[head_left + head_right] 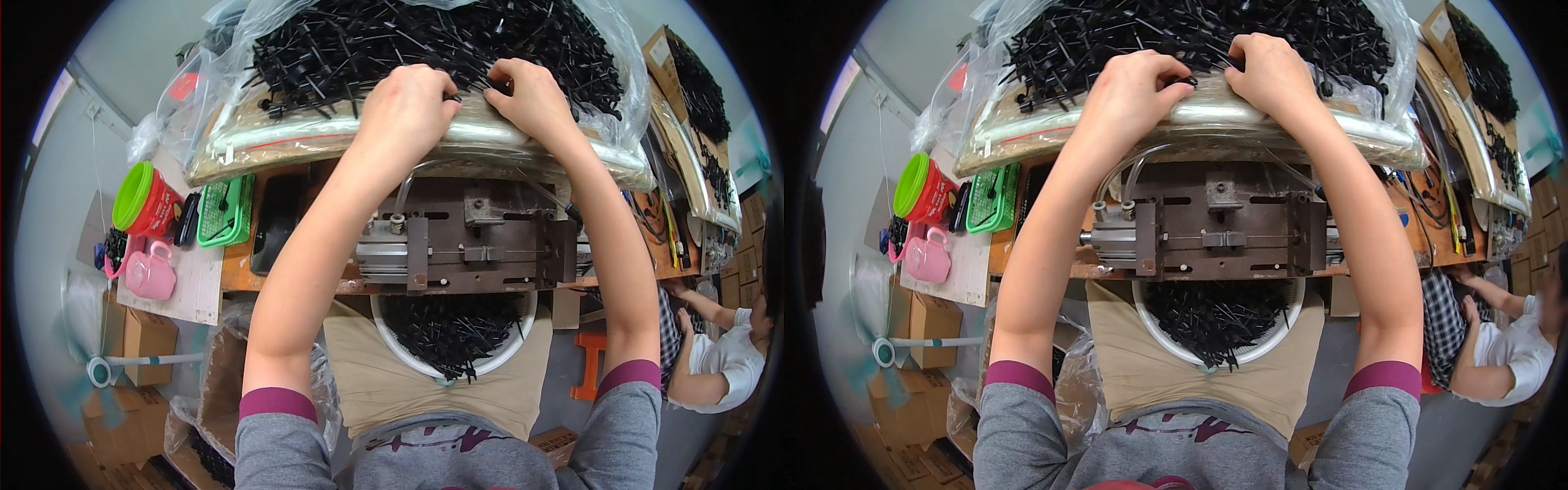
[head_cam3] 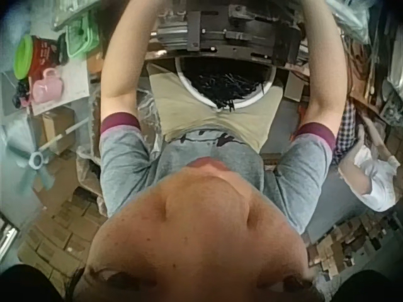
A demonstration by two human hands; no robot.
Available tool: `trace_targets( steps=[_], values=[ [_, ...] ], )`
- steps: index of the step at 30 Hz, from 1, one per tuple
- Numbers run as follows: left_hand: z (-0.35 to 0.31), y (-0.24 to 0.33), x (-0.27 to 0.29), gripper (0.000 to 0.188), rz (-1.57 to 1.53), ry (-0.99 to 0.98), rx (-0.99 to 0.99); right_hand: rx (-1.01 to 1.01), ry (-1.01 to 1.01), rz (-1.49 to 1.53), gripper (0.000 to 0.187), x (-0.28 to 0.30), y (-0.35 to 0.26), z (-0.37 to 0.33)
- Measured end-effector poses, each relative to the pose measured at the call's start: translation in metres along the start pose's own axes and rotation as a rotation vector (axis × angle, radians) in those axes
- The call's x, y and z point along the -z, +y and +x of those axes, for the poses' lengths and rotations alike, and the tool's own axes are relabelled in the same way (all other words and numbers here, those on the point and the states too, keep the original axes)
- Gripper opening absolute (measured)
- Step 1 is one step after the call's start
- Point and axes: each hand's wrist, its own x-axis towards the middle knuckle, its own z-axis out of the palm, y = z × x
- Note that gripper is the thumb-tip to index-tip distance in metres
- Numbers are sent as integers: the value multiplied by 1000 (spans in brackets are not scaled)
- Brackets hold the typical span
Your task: Assembling small black plastic connector components using a manual press jig at a workbench.
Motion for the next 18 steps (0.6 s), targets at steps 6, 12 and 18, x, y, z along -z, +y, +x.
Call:
trace_targets(
  steps=[6, 12, 18],
  values=[
    [-8, 11, 51, 30, -554, -152, 297, 70, -238, -166, 26, 41, 6, 0],
    [-49, 41, 67, 23, -583, -84, 181, 165, -304, -117, 30, 31, 7, 20],
    [-126, 94, 50, 32, -451, -94, 2, 128, -389, -195, 28, 30, 18, 26]
  ],
)
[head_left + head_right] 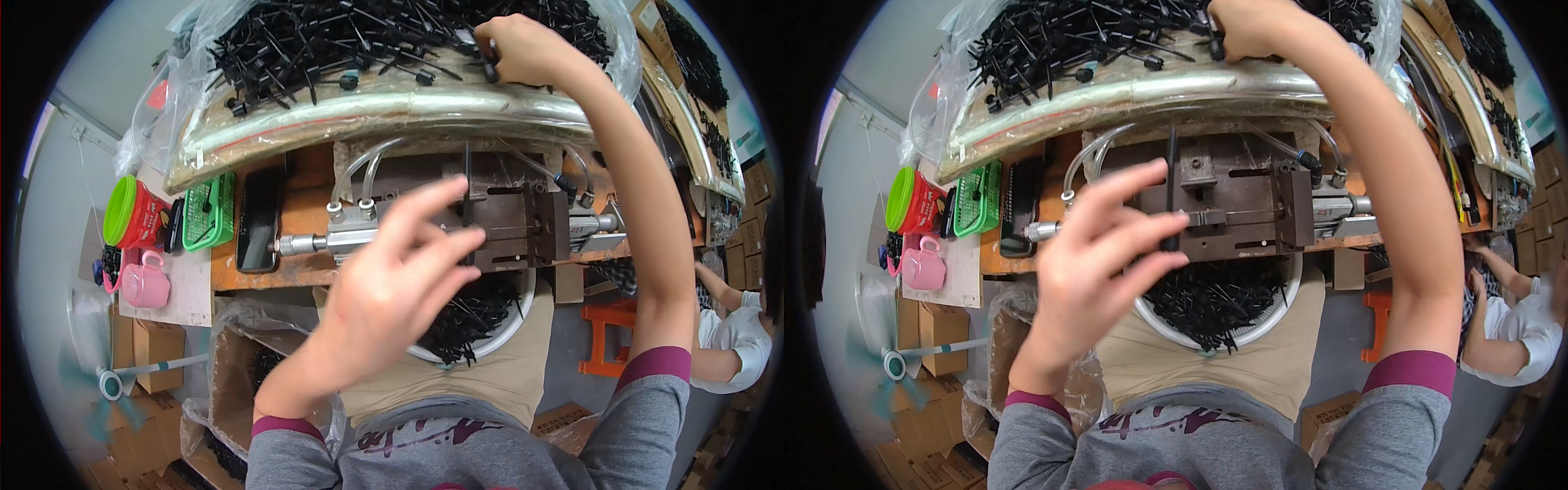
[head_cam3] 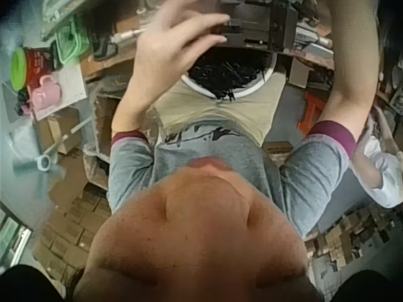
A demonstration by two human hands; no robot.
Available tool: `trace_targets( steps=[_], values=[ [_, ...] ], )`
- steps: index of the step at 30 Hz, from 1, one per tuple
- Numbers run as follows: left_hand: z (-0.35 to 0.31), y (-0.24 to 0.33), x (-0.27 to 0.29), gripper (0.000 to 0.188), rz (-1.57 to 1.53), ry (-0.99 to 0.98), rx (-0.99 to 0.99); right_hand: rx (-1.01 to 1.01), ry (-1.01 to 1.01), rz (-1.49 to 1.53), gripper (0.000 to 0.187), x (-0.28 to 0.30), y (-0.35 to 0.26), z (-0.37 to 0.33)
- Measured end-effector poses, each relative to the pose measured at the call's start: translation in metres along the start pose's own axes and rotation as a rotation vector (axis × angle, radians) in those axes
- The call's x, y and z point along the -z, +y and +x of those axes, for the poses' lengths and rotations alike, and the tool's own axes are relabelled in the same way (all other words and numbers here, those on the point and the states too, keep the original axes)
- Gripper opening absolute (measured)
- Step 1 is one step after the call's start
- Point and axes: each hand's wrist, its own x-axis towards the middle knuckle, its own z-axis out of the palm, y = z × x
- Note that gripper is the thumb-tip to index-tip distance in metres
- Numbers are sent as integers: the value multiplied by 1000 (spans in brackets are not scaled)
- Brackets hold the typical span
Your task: Assembling small black plastic connector components using a manual press jig at a workbench.
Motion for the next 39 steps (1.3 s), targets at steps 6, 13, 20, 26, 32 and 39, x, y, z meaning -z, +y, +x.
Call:
trace_targets(
  steps=[6, 13, 20, 26, 32, 39],
  values=[
    [-47, -8, -37, 31, 169, -58, 3, 87, 167, -4, 16, 2, 19, -30],
    [-52, -19, -64, 29, 340, -63, -55, -28, -23, 221, 43, 44, 2, -39],
    [-36, -16, -68, 29, 429, -118, -77, -52, -199, -168, 37, 27, -6, -22],
    [-41, -19, -68, 30, 448, -144, -27, 114, 8, -97, 22, 11, 8, -23],
    [-34, -14, -57, 35, 368, -236, -1, 345, 395, 116, 23, 10, 17, -65],
    [-21, -1, -25, 68, -524, 176, 288, 577, 756, 98, 40, -22, -70, -147]
  ],
)
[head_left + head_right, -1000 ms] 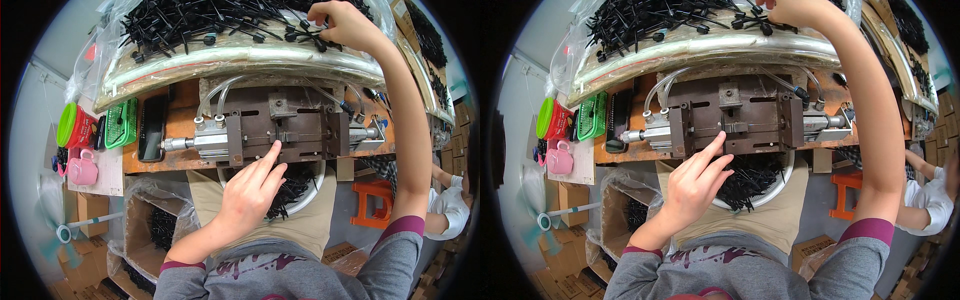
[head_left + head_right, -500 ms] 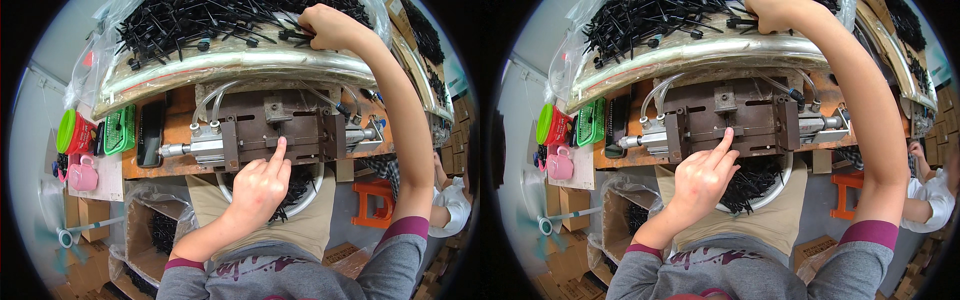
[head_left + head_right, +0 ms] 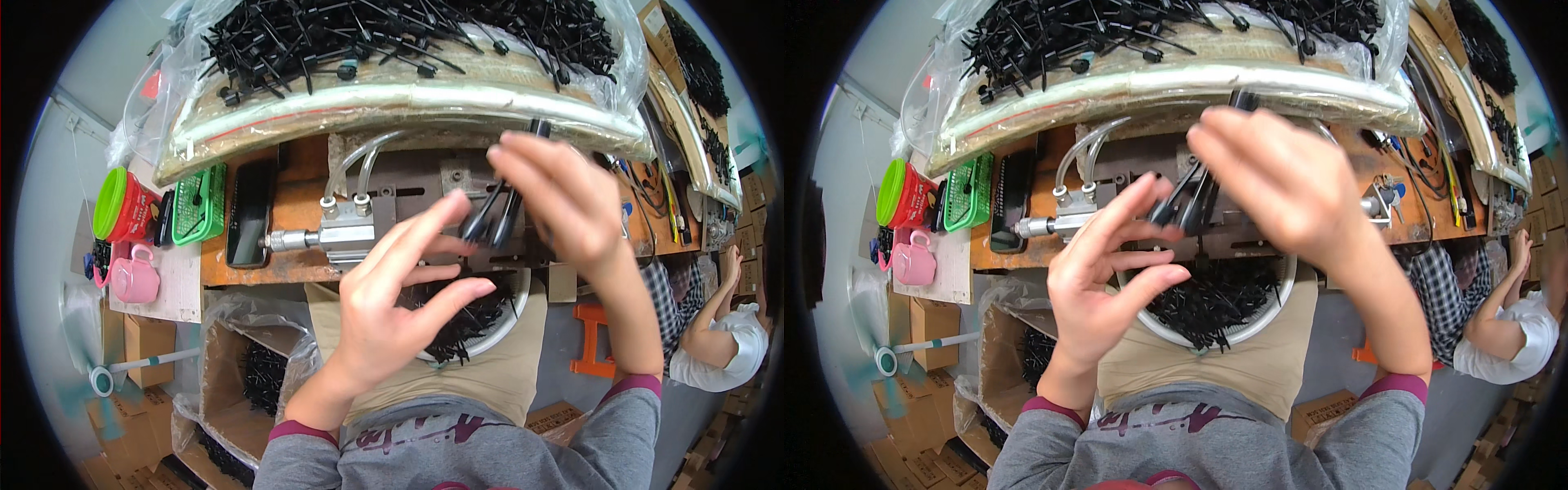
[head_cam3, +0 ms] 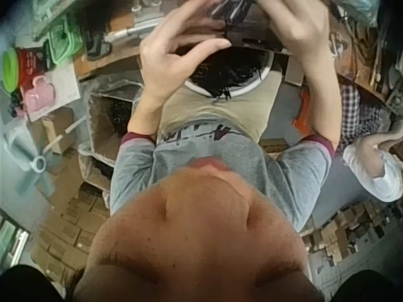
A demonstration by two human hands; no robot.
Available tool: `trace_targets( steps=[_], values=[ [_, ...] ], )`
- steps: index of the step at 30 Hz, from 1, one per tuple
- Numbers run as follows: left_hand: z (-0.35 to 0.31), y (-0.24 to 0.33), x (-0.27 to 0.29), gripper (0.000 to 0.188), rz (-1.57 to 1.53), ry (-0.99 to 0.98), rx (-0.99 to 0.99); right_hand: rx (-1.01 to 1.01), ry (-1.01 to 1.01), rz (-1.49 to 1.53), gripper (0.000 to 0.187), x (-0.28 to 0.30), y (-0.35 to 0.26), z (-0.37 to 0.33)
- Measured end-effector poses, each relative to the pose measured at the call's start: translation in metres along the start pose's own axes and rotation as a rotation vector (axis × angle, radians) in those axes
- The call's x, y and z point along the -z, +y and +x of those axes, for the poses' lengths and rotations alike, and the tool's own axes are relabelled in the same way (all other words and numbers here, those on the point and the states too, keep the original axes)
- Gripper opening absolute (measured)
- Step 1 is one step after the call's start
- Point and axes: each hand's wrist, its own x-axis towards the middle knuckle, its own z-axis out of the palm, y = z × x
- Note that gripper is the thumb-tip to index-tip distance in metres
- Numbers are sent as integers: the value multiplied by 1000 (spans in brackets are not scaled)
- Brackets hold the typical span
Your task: Assembling small black plastic connector components using a manual press jig at a workbench.
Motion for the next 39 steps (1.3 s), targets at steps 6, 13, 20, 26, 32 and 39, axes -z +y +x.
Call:
trace_targets(
  steps=[6, 13, 20, 26, 32, 39],
  values=[
    [-11, -2, 3, 39, 204, -88, -118, -26, 14, 44, 44, -3, -27, -22],
    [-26, -29, -9, 38, 634, -65, -283, -748, 155, 456, 15, 13, -34, -34],
    [-27, -51, -24, 27, 896, -137, -367, -1318, 307, 1143, 20, 20, -51, -34],
    [-17, -38, -19, 30, 966, -265, -272, -1508, 252, 1331, 21, 25, -58, -38],
    [-14, -24, -17, 45, 428, -71, -337, -1590, 99, 1468, 20, 25, -65, -35],
    [-17, -9, -14, 42, 379, -156, -349, -1617, 34, 1553, 22, 21, -68, -30]
  ],
)
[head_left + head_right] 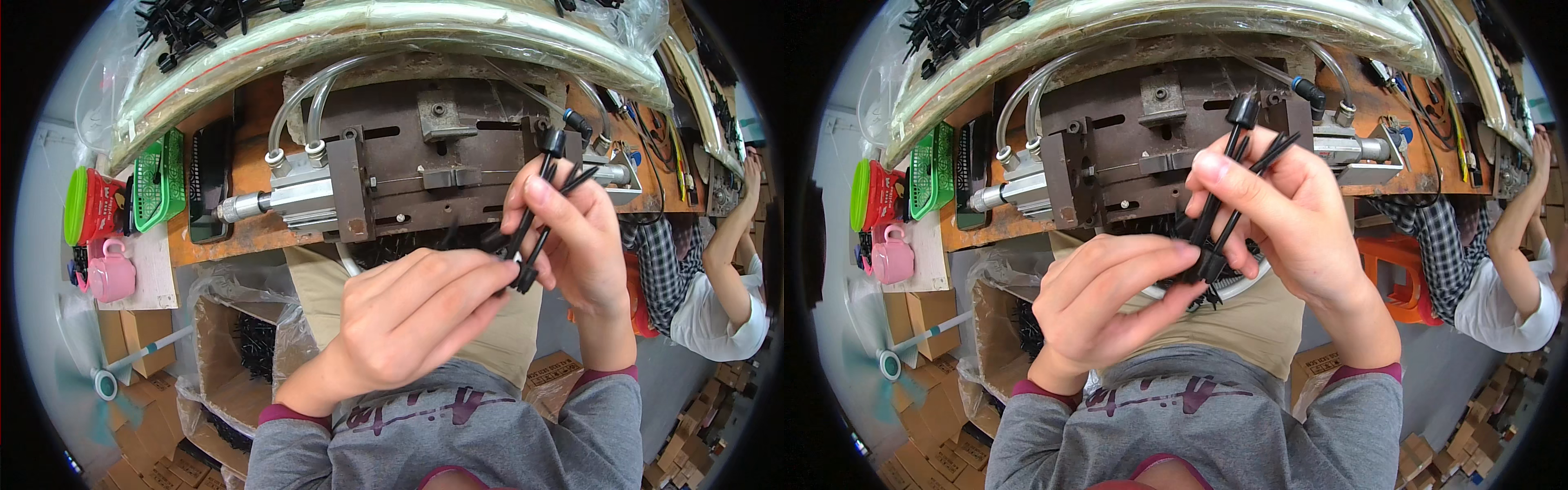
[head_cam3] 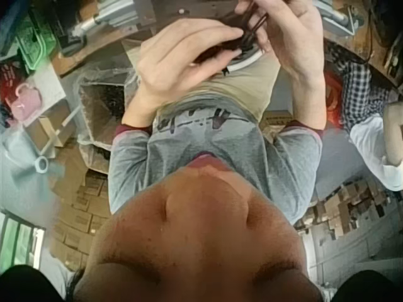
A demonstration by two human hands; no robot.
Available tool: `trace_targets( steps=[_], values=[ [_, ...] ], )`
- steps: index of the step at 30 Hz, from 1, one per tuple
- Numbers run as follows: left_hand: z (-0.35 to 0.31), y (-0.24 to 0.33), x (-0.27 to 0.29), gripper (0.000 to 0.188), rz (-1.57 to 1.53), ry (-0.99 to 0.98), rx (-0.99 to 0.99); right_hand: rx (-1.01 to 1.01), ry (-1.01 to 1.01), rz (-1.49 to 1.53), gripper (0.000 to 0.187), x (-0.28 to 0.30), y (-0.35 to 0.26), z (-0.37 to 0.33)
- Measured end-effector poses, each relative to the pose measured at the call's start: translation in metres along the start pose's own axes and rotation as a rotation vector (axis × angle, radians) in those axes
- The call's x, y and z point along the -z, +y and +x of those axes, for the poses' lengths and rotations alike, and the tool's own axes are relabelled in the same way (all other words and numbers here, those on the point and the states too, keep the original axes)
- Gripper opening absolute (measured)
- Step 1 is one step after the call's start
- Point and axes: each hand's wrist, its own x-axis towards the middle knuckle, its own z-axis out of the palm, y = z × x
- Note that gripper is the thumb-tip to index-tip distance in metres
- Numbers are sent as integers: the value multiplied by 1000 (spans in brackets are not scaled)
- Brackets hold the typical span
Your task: Assembling small black plastic connector components using a manual press jig at a workbench.
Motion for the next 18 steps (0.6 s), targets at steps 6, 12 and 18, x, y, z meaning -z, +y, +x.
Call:
trace_targets(
  steps=[6, 12, 18],
  values=[
    [-13, 3, 12, 37, -89, -90, 91, 423, 247, -100, 21, 16, -6, 8],
    [-15, -21, -14, 31, 377, -99, 34, 540, 308, -251, 19, 13, -1, 5],
    [-9, -27, -19, 28, 486, -158, 61, 506, 281, -215, 15, 16, -1, -5]
  ],
)
